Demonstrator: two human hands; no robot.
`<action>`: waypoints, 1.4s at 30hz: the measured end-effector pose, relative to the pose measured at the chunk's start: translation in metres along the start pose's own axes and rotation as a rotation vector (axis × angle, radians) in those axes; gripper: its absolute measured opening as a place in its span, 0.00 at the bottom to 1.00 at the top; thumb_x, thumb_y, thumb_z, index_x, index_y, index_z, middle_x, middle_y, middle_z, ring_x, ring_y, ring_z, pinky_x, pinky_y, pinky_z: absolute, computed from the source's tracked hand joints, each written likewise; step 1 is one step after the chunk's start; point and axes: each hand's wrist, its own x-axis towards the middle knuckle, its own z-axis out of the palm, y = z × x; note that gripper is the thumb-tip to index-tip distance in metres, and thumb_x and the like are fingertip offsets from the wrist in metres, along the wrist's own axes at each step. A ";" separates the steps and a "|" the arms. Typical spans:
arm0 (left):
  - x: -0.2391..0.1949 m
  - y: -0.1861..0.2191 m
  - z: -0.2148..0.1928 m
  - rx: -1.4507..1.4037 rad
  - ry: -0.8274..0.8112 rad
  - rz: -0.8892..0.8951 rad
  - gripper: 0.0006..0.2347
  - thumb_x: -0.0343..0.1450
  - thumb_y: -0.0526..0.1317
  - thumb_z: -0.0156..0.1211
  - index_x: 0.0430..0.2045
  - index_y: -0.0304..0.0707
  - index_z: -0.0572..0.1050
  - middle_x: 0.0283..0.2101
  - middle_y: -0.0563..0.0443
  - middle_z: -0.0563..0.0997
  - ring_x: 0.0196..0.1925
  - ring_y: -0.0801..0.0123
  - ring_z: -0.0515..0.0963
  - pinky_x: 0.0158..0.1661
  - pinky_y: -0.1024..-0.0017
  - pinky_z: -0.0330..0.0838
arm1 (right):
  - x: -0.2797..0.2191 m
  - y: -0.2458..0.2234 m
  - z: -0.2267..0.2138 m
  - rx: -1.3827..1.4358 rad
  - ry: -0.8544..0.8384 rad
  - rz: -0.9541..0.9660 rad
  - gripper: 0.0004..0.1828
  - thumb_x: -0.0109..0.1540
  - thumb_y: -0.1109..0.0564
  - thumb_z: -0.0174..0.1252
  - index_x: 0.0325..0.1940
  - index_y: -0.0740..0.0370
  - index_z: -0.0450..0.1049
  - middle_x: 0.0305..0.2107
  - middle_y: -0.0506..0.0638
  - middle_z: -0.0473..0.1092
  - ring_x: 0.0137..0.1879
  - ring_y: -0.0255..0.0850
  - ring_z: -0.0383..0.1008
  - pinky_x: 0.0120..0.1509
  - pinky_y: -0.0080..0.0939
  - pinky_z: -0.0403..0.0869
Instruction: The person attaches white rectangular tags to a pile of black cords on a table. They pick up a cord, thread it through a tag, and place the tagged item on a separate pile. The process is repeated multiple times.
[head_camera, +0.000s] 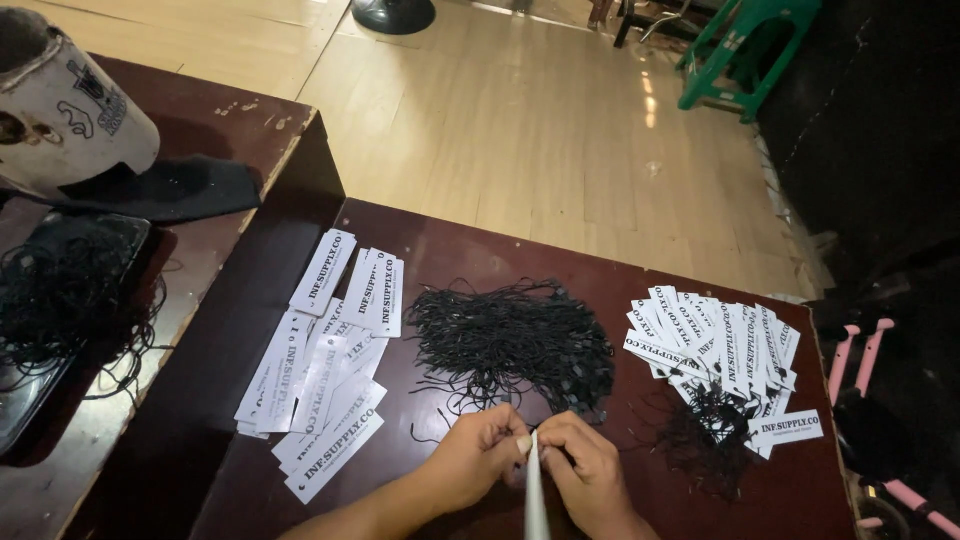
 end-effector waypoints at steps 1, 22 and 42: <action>0.000 -0.001 0.000 0.058 0.020 0.007 0.05 0.74 0.36 0.60 0.27 0.40 0.74 0.21 0.51 0.78 0.20 0.74 0.75 0.26 0.77 0.69 | 0.001 -0.003 -0.001 -0.002 -0.002 -0.019 0.04 0.62 0.66 0.57 0.34 0.62 0.74 0.29 0.51 0.72 0.34 0.39 0.75 0.41 0.36 0.73; 0.001 -0.009 0.002 0.063 0.034 0.026 0.06 0.74 0.37 0.59 0.27 0.39 0.72 0.20 0.50 0.76 0.19 0.72 0.76 0.25 0.76 0.69 | 0.002 -0.008 -0.003 0.024 -0.027 -0.004 0.06 0.61 0.68 0.54 0.35 0.62 0.75 0.31 0.51 0.73 0.36 0.40 0.75 0.43 0.36 0.74; -0.006 0.006 0.005 0.067 0.029 0.092 0.06 0.75 0.36 0.53 0.27 0.40 0.69 0.25 0.51 0.77 0.23 0.74 0.72 0.28 0.75 0.68 | -0.002 -0.006 0.000 0.002 -0.017 -0.013 0.08 0.59 0.71 0.55 0.39 0.64 0.73 0.33 0.54 0.73 0.39 0.43 0.77 0.46 0.39 0.75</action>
